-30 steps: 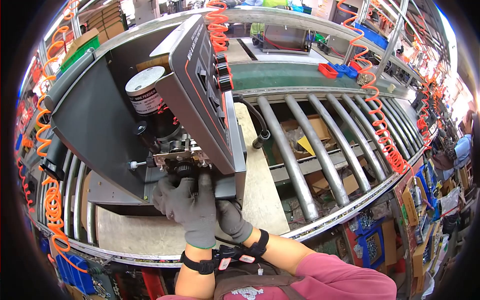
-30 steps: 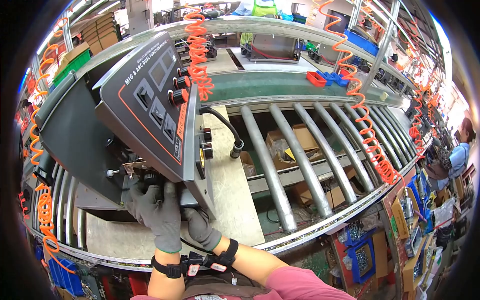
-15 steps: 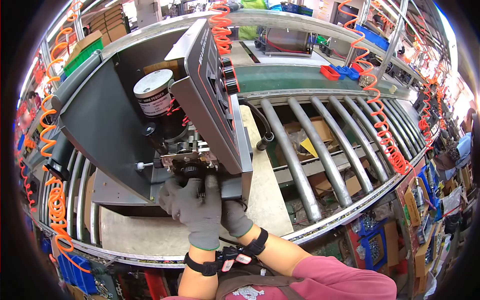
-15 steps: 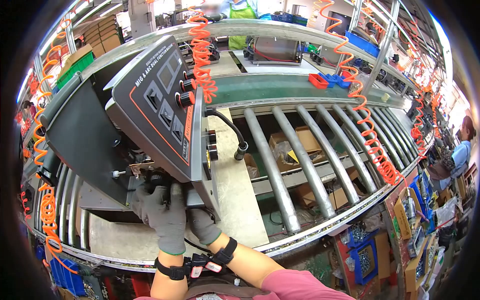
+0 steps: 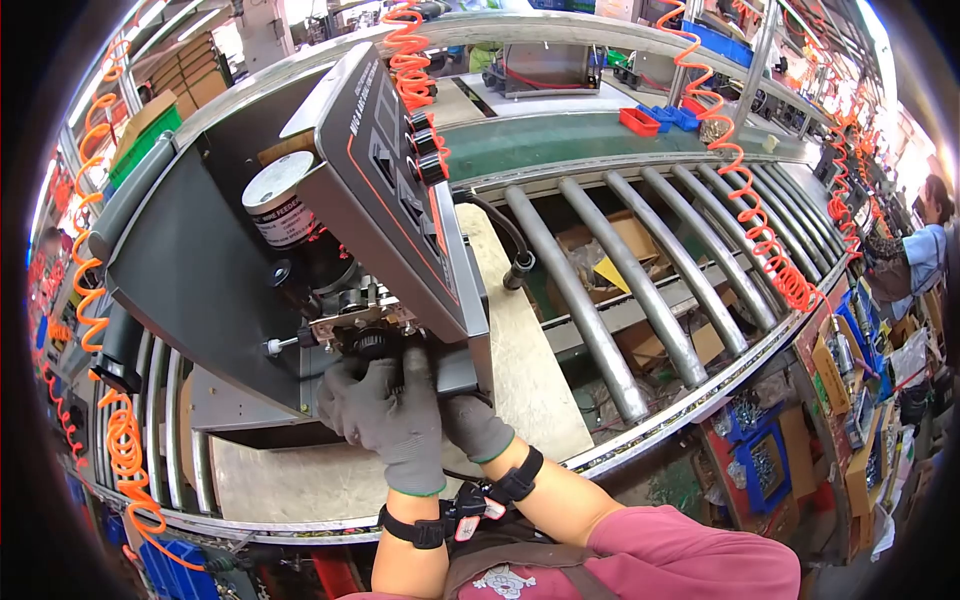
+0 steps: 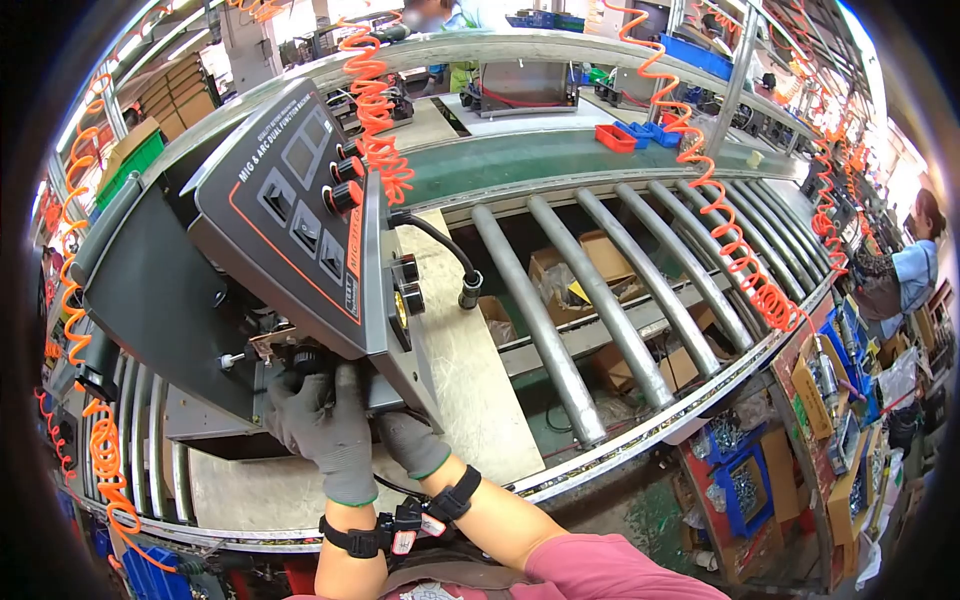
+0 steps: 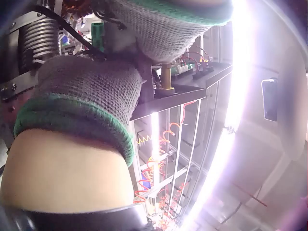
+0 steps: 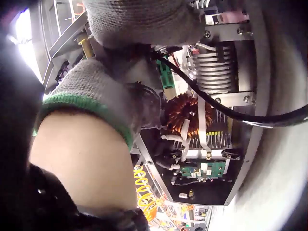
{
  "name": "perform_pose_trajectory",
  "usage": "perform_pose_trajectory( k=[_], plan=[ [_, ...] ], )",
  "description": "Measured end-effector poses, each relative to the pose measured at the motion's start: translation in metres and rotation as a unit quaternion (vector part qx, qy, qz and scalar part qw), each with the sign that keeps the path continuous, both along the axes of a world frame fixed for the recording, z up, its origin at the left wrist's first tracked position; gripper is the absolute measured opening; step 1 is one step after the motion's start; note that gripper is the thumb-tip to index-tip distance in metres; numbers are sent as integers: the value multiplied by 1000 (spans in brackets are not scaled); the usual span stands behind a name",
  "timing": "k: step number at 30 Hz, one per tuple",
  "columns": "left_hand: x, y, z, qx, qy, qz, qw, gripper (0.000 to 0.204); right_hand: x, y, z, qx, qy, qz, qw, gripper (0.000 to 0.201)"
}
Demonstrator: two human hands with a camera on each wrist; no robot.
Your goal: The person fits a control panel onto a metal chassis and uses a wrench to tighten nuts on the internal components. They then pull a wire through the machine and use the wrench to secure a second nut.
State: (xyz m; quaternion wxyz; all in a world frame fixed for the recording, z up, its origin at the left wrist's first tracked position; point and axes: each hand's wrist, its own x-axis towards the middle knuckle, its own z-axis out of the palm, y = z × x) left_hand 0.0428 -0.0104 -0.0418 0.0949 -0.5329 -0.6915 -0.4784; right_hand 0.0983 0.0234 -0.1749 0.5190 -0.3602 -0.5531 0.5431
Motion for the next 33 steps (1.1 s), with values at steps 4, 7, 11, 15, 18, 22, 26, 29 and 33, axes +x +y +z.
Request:
perform_pose_trajectory(
  k=[4,7,11,15,18,22,26,29,33],
  plan=[
    [-1,-2,1,-17,29,2,999,26,1,1,4,-20,41,14,999,45],
    [-1,-1,-1,1,52,3,999,26,-9,14,14,-42,89,28,995,45],
    [-2,1,-5,7,58,8,998,26,0,-5,10,-67,161,45,984,45],
    [-1,1,-5,45,50,7,998,28,10,-19,10,-94,228,62,967,45],
    [0,2,-6,71,19,-5,997,26,10,-19,10,-117,276,77,951,45],
    [1,3,-5,57,-8,-2,998,21,13,-21,13,-157,327,94,927,45],
    [-1,3,-4,38,10,11,999,21,16,-20,19,-196,374,115,899,45],
    [-1,1,-5,17,-1,-5,1000,21,16,-20,22,-227,410,127,874,45],
    [0,1,-1,13,31,-1,999,23,7,-16,29,-264,455,138,839,46]
  ],
)
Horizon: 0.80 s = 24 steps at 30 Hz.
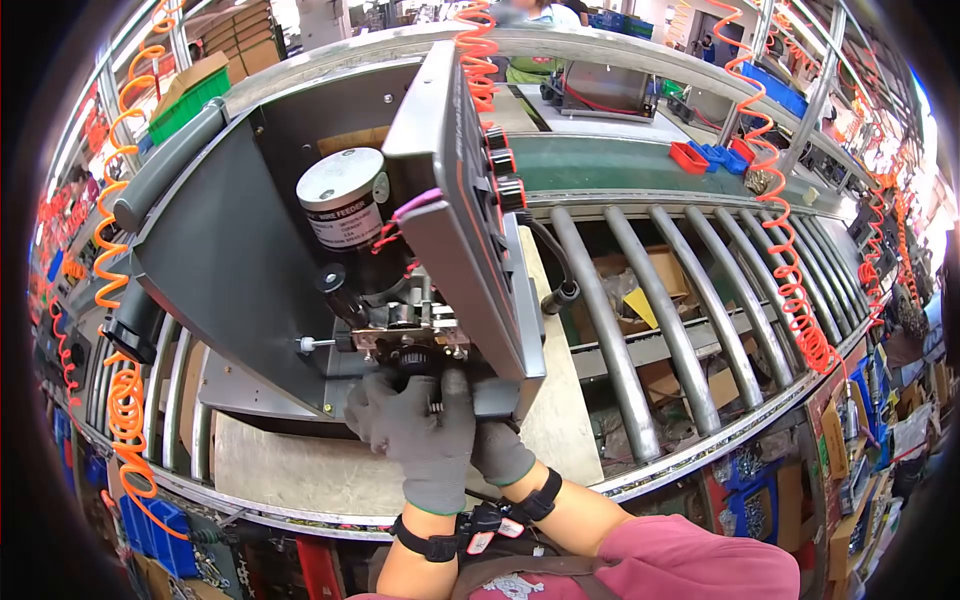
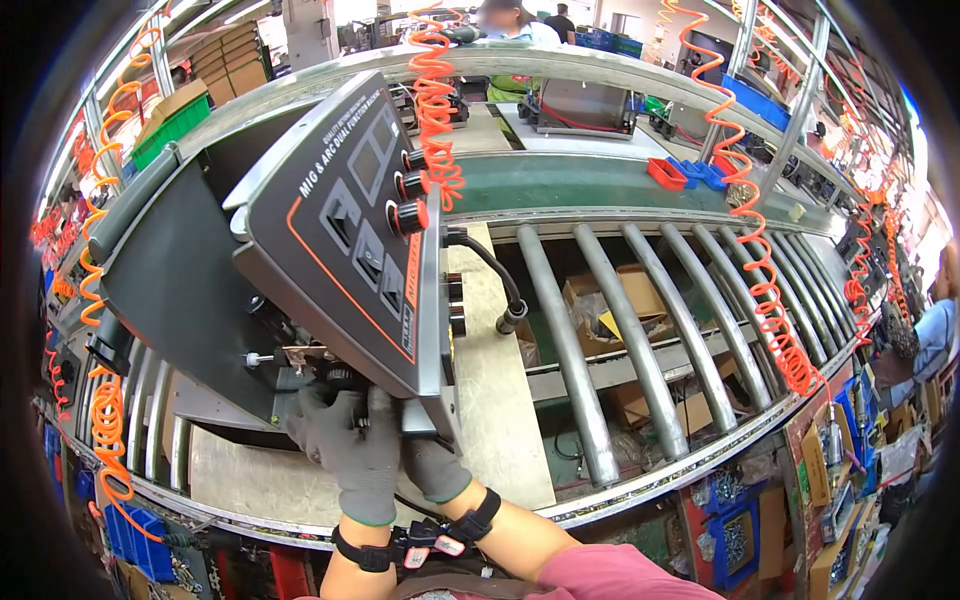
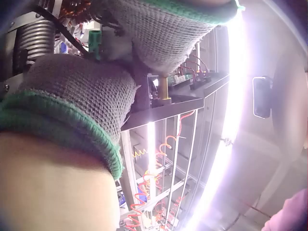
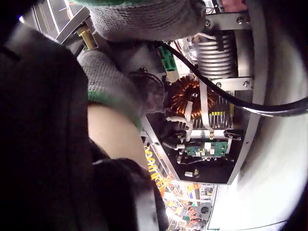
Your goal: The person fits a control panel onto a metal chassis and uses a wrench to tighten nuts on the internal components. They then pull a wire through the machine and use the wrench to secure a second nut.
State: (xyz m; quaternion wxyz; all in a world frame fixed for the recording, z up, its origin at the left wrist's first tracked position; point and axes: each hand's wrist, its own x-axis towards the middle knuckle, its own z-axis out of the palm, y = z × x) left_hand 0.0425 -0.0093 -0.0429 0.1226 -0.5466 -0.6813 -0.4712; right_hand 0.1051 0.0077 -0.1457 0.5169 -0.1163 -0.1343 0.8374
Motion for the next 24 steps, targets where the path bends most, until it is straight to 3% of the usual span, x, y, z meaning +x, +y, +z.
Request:
perform_pose_trajectory(
  k=[3,4,8,10,13,17,19,20,21,23,24],
  plan=[
    [-2,-1,-2,-4,9,-4,1000,24,0,0,13,-23,-99,-17,995,47],
    [-2,0,-3,-11,11,-7,1000,24,0,-2,16,23,-152,-40,987,48],
    [-2,-1,-2,-30,27,-8,999,27,3,-3,11,74,-149,-31,986,48],
    [-1,0,-4,0,34,-1,999,32,-1,2,-18,24,26,13,999,48],
    [-1,-2,-4,32,53,-12,998,25,0,10,-42,-45,276,90,956,48],
    [-8,-4,-36,159,-36,-62,985,17,-2,5,-48,-44,272,95,957,48],
    [-6,-6,-49,239,-241,-51,939,25,-3,1,-46,-46,265,96,958,48],
    [-10,-5,-44,223,-83,-38,971,22,-4,-1,-44,-48,260,98,959,48],
    [-9,-5,-34,224,-82,-36,970,22,-4,-2,-43,-49,253,101,961,49],
    [-3,-4,-10,114,38,17,993,22,-1,-1,-40,-49,236,109,965,49],
    [1,-3,-7,119,-44,4,992,25,1,0,-38,-49,225,114,966,49]
  ],
)
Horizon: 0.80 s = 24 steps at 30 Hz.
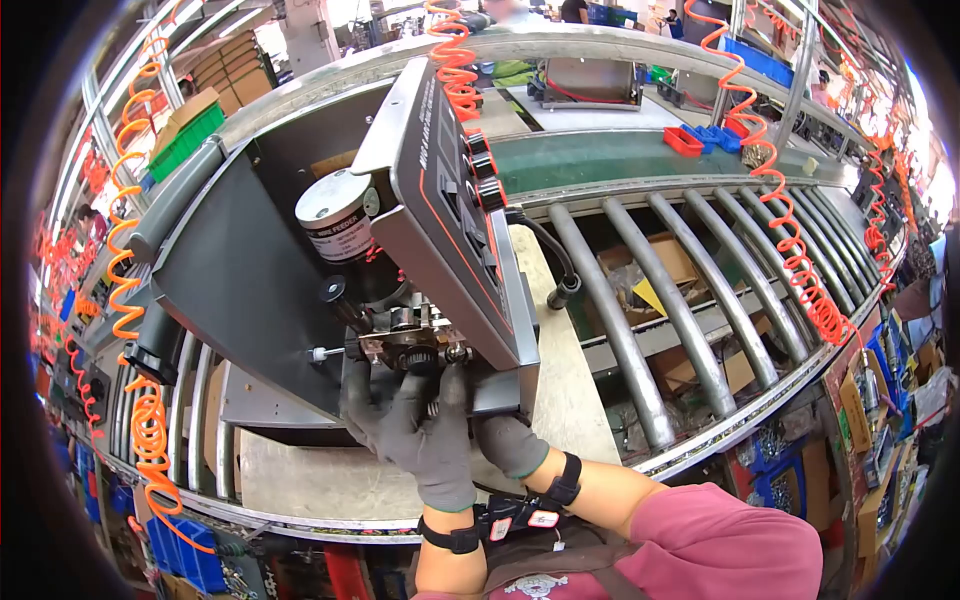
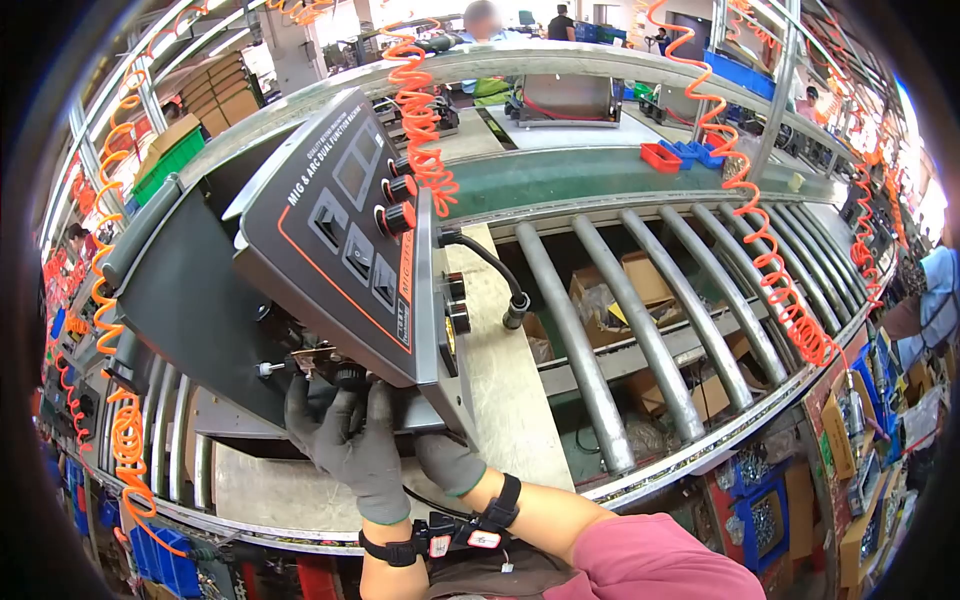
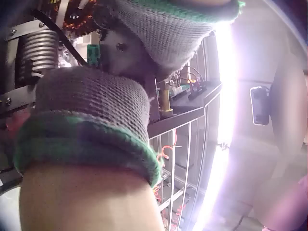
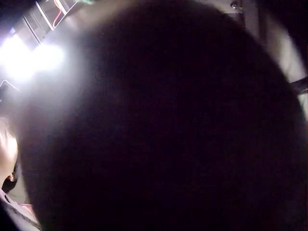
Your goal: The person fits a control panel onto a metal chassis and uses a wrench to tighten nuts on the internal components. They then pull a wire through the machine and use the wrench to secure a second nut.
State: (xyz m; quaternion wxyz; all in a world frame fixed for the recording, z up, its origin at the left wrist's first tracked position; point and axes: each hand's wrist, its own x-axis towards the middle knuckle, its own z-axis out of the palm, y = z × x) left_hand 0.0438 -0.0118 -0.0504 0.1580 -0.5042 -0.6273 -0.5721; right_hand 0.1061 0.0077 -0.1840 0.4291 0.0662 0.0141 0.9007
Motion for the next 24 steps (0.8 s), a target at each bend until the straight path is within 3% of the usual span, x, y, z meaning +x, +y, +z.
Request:
perform_pose_trajectory(
  k=[1,3,6,14,15,16,17,19,22,23,24],
  plan=[
    [3,2,1,3,-2,4,1000,25,1,1,2,2,-9,6,1000,49],
    [6,5,3,24,-113,-47,992,30,2,2,4,3,-25,17,1000,49],
    [5,7,4,-45,-20,31,998,35,3,3,7,0,-47,30,998,49],
    [6,7,-3,-46,-7,44,998,33,15,8,3,-8,-127,67,990,49],
    [7,7,-3,-47,-16,43,998,33,13,8,1,-162,105,120,974,42],
    [6,8,-3,-47,-22,47,998,33,10,10,-2,-305,328,162,879,36],
    [5,9,-3,-46,-18,42,998,30,9,10,-9,-307,322,164,881,36],
    [5,8,-3,-46,-14,37,998,26,2,10,-20,-378,533,178,736,35],
    [6,4,-4,-71,-79,-23,994,27,-5,2,-19,-385,569,192,701,33],
    [6,4,-3,-83,-51,-6,995,27,2,2,-14,-385,569,191,701,33],
    [7,4,-2,-95,-23,12,995,26,14,3,0,-238,286,175,911,34]
  ],
)
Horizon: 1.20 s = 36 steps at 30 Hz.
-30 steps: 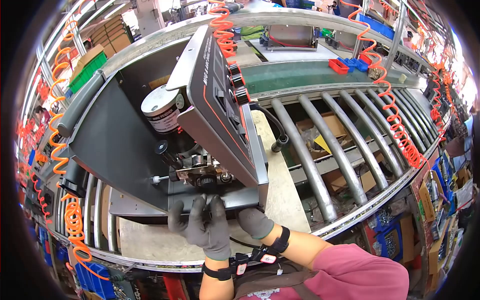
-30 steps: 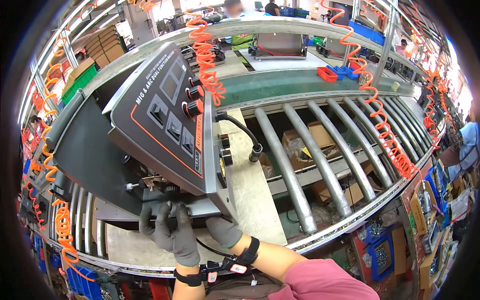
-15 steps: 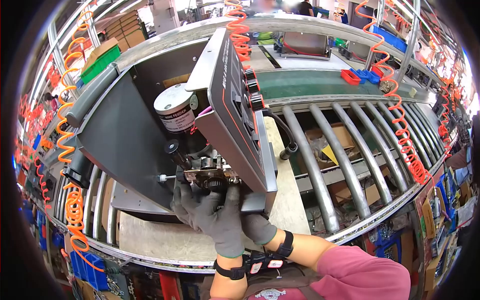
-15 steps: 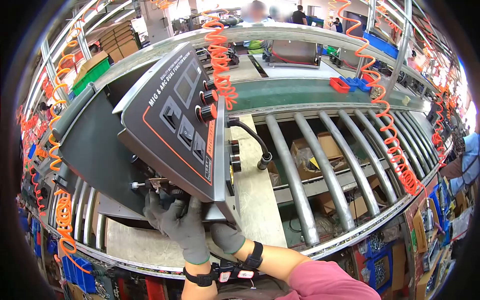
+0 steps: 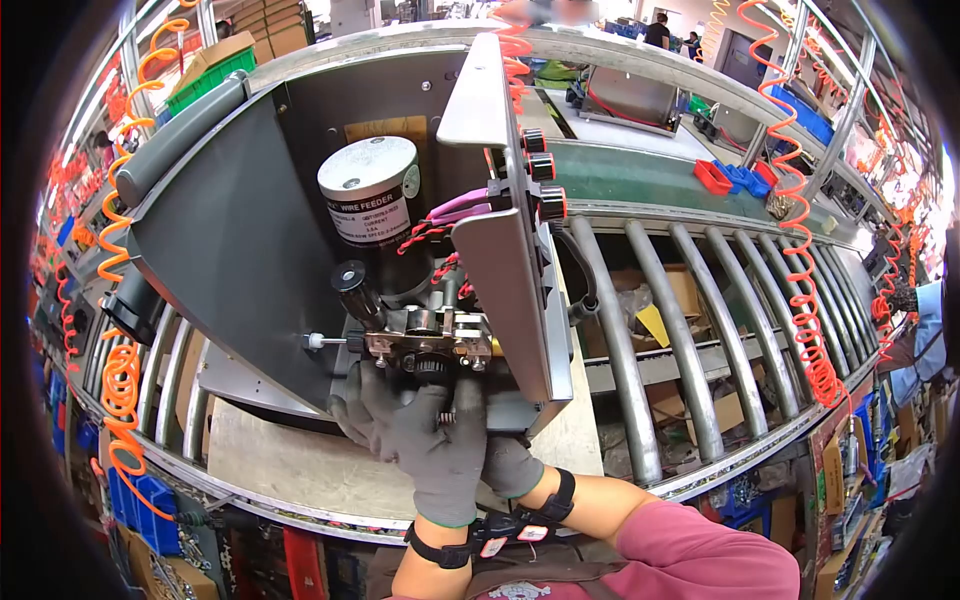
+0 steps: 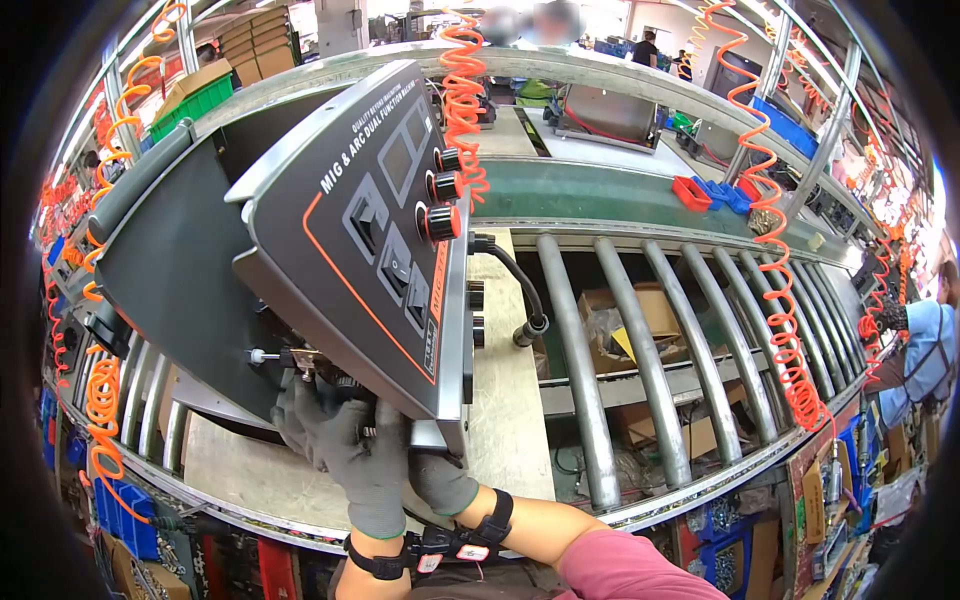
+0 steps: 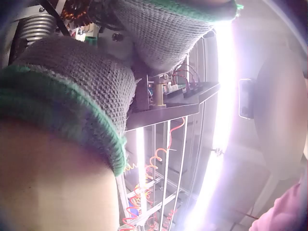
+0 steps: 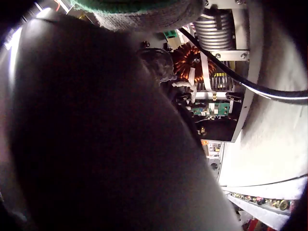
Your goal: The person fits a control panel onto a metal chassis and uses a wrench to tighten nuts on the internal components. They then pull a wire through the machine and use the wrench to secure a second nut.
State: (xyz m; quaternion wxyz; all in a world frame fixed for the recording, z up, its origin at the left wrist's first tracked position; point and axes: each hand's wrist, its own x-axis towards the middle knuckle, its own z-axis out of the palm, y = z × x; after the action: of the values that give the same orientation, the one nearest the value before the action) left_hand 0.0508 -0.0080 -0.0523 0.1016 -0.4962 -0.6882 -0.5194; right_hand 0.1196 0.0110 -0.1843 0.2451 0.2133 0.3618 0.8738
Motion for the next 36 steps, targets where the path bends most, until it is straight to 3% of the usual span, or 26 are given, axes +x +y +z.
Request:
perform_pose_trajectory(
  k=[1,2,3,4,5,6,7,10,14,15,16,17,18,19,25,29,31,34,36],
  plan=[
    [1,0,2,-1,-1,0,1000,26,7,1,7,229,-296,-25,927,36],
    [3,0,4,0,24,16,1000,26,3,-1,1,228,-297,-25,927,36],
    [3,0,5,2,49,32,998,26,-5,-4,-1,57,-18,14,998,39],
    [3,1,3,2,48,32,998,26,-9,-5,-2,-120,264,51,956,42],
    [3,1,-1,6,25,25,999,26,-4,-5,-2,-120,263,51,956,42],
    [2,1,-3,9,1,18,1000,26,3,-5,24,100,-119,9,988,46],
    [1,1,-3,8,1,18,1000,26,6,-5,37,300,-477,-34,825,50],
    [-1,1,-3,-30,12,24,999,30,3,-3,21,355,-499,-74,787,50],
    [1,0,2,-23,19,6,1000,30,2,-4,10,368,-481,-59,794,50],
    [2,-1,5,-23,15,1,1000,29,-4,-4,3,302,-244,-93,917,50],
    [2,-1,4,-23,15,1,1000,29,-7,-3,-3,214,12,-120,969,49],
    [1,-1,1,-20,31,16,999,30,-3,-4,-8,214,12,-120,969,49],
    [0,-1,0,-18,46,31,998,32,3,-6,10,272,-233,-91,929,50],
    [0,-1,-1,-17,45,31,998,32,6,-4,20,312,-462,-57,828,51],
    [-8,-2,-9,8,43,15,999,34,4,0,48,355,-498,-92,786,53],
    [-1,-1,5,-26,14,22,999,28,0,0,47,312,-500,-70,805,55],
    [0,-2,5,-45,17,22,999,27,3,-3,45,353,-485,-118,791,54],
    [-1,-2,3,-26,40,25,999,24,5,-1,31,351,-478,-76,801,51],
    [-1,-2,-1,43,41,20,998,19,2,1,28,341,-464,-88,813,51]
  ],
)
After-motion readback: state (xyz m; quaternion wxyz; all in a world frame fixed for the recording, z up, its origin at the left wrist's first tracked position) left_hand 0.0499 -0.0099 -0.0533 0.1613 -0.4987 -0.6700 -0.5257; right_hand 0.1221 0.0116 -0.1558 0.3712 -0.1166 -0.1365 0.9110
